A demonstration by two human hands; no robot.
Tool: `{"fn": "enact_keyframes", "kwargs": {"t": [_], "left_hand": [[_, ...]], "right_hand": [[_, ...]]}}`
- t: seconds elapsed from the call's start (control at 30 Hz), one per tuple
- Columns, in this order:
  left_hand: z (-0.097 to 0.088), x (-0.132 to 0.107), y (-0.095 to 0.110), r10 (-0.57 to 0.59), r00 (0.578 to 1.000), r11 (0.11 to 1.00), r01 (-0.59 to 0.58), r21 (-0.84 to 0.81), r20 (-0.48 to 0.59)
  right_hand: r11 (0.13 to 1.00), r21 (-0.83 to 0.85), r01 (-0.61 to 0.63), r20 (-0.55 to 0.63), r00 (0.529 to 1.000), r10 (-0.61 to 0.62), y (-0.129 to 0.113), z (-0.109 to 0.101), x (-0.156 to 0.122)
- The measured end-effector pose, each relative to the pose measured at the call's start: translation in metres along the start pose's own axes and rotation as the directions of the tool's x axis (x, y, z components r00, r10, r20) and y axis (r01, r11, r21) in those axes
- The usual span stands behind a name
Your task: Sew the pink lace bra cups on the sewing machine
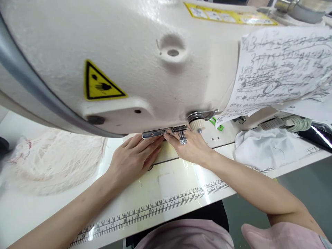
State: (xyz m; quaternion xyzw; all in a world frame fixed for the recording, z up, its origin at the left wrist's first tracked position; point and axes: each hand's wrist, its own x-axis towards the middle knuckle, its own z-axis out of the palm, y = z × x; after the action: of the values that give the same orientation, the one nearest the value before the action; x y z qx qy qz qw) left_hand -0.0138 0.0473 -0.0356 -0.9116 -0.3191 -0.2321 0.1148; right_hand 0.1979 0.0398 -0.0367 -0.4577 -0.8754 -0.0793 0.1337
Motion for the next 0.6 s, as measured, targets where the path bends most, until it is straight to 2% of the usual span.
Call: {"fn": "enact_keyframes", "kwargs": {"t": [0.23, 0.4, 0.6], "left_hand": [[0.0007, -0.0013, -0.0008, 0.002, 1.0, 1.0, -0.002, 0.017, 0.004], [0.0001, -0.0008, -0.0007, 0.018, 1.0, 0.999, -0.018, 0.036, -0.016], [-0.0011, -0.0002, 0.0, -0.011, 1.0, 0.999, 0.01, 0.049, 0.023]], "right_hand": [[0.991, -0.119, 0.058, 0.028, 0.998, -0.055, -0.0026, -0.0023, 0.0013], [0.982, -0.18, 0.059, 0.048, 0.998, -0.052, -0.0028, -0.0014, -0.0011], [0.978, -0.202, 0.058, 0.124, 0.992, -0.033, -0.0034, -0.0049, 0.0]]}}
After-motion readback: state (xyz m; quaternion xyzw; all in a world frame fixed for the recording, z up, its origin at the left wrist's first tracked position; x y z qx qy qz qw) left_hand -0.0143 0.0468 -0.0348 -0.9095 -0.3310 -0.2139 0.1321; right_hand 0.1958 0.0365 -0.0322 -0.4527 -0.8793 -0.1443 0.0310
